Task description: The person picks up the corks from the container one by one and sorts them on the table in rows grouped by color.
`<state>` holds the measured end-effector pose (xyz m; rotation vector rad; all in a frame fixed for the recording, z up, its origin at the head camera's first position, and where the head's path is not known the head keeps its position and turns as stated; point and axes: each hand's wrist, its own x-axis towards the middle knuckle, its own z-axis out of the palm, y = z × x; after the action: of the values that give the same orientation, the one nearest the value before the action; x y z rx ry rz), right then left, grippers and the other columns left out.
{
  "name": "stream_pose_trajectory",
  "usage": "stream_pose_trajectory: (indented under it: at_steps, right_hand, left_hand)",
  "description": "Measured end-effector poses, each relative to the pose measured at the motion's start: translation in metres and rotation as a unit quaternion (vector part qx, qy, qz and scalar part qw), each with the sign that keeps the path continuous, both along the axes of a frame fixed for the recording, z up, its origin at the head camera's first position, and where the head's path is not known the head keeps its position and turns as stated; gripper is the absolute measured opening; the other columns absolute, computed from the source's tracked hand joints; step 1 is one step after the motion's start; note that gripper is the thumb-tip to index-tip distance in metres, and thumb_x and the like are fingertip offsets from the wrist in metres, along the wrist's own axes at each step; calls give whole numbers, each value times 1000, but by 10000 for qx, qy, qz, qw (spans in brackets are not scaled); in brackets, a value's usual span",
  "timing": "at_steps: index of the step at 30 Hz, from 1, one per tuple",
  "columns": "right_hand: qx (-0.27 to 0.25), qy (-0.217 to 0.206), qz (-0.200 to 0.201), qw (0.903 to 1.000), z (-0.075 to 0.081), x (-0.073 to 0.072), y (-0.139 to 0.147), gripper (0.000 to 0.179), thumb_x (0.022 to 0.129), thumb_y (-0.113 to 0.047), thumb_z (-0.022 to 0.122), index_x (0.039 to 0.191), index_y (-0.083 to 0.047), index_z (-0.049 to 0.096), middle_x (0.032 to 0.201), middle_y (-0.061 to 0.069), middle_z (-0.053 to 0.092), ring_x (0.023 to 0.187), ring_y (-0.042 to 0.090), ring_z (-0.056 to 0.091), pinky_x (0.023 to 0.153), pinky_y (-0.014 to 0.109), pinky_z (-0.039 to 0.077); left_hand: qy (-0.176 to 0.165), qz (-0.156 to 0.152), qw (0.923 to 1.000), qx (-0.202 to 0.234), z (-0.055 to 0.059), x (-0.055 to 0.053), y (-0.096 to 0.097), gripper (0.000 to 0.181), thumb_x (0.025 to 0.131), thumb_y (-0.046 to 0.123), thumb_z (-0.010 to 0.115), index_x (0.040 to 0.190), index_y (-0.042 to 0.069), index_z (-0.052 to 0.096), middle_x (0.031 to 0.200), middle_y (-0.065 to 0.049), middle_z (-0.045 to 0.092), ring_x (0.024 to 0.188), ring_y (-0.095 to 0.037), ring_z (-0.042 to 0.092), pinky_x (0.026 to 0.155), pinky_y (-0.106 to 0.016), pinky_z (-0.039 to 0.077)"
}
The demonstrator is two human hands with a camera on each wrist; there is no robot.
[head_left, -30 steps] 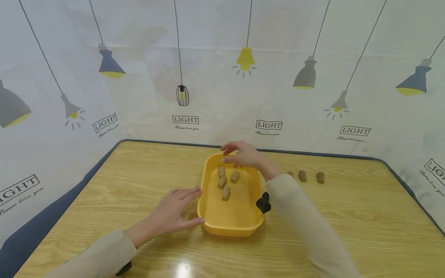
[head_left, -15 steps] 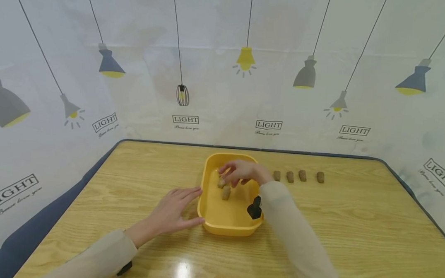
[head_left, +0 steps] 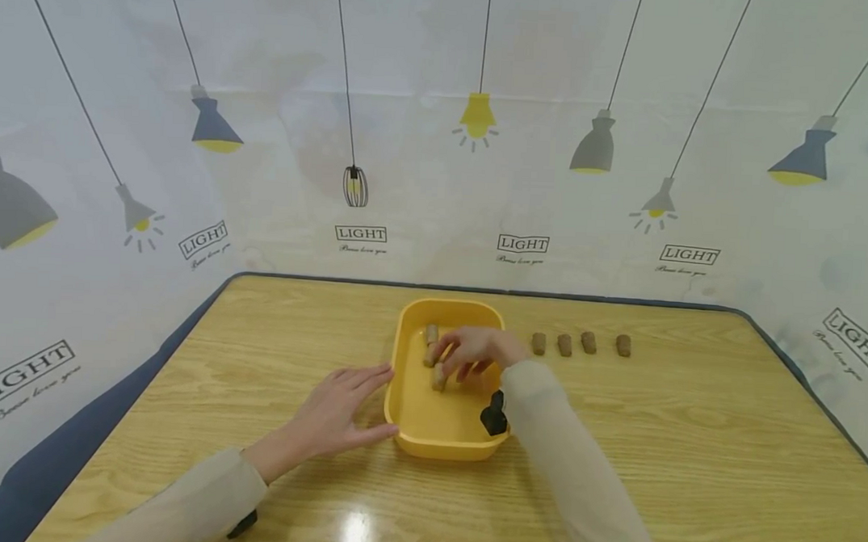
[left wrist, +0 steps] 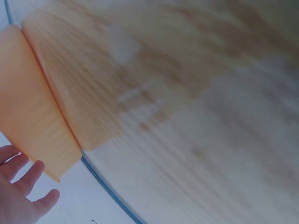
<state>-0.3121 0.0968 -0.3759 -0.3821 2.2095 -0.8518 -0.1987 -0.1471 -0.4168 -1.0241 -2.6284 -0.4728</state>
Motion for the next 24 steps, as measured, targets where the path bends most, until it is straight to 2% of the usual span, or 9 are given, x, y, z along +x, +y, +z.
stream_pose_trajectory:
  at_steps: [6,11,20,24]
  right_hand:
    - [100,1,111,9999,-5,1,-2,38,79,-14,70,113,-9,53,92,5,56,68,16,54,58,23,43]
    - [302,244,271,9989,-11,1,-6,41,76,-16,74,110,-11,52,85,3,53,61,14,47,52,22,38]
    - [727,749,315,9940,-15,1,-12,39,73,-11,75,105,-10,53,92,4,51,64,12,46,56,23,41]
    - [650,623,244,9956,-14,1,-12,38,75,-9,73,107,-8,52,92,5,50,65,13,45,56,24,40]
  left_hand:
    - [-141,62,9999,-16,1,2,1,74,81,57,56,132,5,48,136,-7,45,116,-25,47,97,-46,33]
    - [-150,57,9999,-54,1,1,1,74,81,57,55,133,5,47,136,-6,45,117,-25,46,98,-46,33]
    - [-84,40,10000,-34,1,1,0,75,81,58,55,133,5,47,136,-7,45,117,-25,47,97,-45,34]
    - [-68,44,10000,-14,1,2,0,75,81,59,54,132,4,48,136,-7,45,117,-25,47,97,-45,34]
